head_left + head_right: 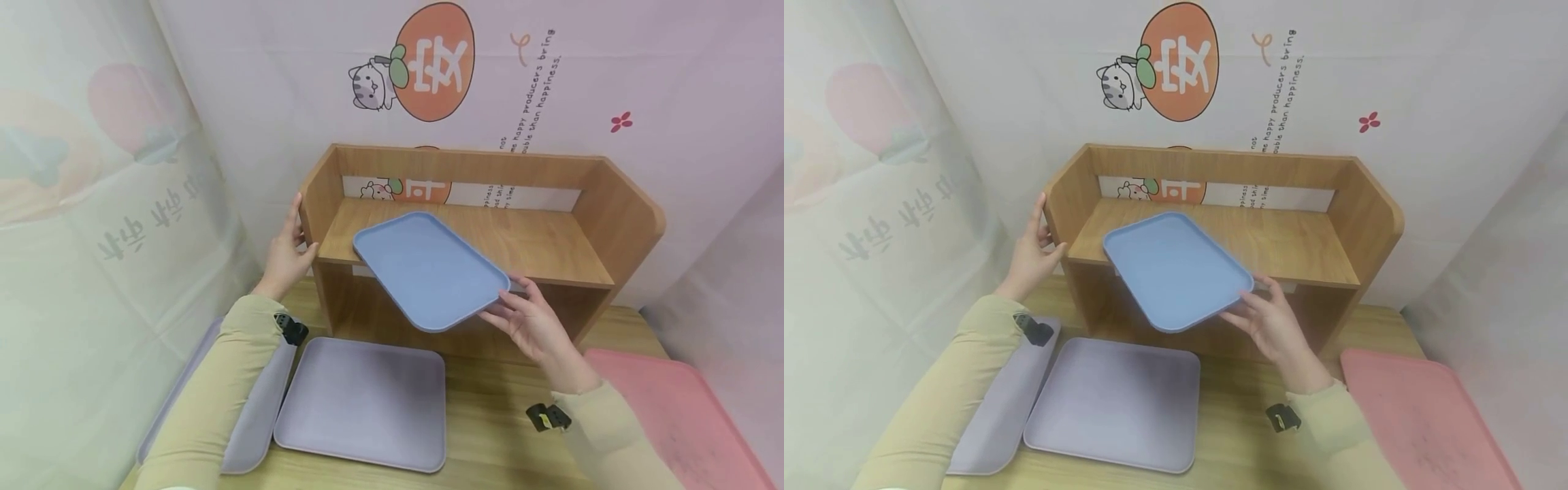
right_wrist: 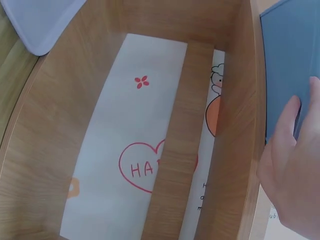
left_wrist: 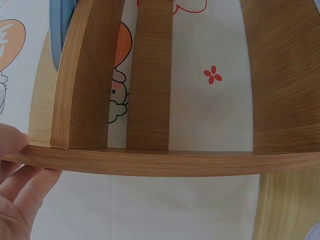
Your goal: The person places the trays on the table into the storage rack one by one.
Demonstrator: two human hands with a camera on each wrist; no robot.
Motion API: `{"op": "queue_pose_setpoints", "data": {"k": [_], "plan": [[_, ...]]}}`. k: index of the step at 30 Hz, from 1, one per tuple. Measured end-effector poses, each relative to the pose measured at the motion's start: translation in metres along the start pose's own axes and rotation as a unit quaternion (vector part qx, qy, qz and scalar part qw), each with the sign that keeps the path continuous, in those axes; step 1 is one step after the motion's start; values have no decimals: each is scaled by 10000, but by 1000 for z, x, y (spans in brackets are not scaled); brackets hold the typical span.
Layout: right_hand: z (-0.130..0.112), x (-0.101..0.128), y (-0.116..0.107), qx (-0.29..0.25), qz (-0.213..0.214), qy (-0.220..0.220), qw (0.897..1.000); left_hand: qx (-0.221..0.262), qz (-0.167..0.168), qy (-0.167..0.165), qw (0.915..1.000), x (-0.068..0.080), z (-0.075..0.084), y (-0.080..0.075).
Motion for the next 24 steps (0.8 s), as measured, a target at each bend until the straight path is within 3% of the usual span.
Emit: {"op": "queue_pose_setpoints", "data": {"k": [11, 18, 24], "plan": [[11, -6, 11, -225, -438, 218, 9985, 3, -11, 31, 10000, 0, -1, -1], [20, -14, 23, -132, -997, 371, 9942, 20, -10, 7, 10000, 1, -1, -2], [28, -22, 33, 47, -964, 618, 9934, -14, 53, 93, 9999, 0, -1, -2]]}}
Point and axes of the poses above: each hand's wrist, its own x-axis away from the middle knuckle, its own y-axis out of the palm, z = x × y, the point moved 2 cm from there along -x, towards the middle knuckle, and after that the axes turned 14 degrees about -z, right-handed, at the moved point
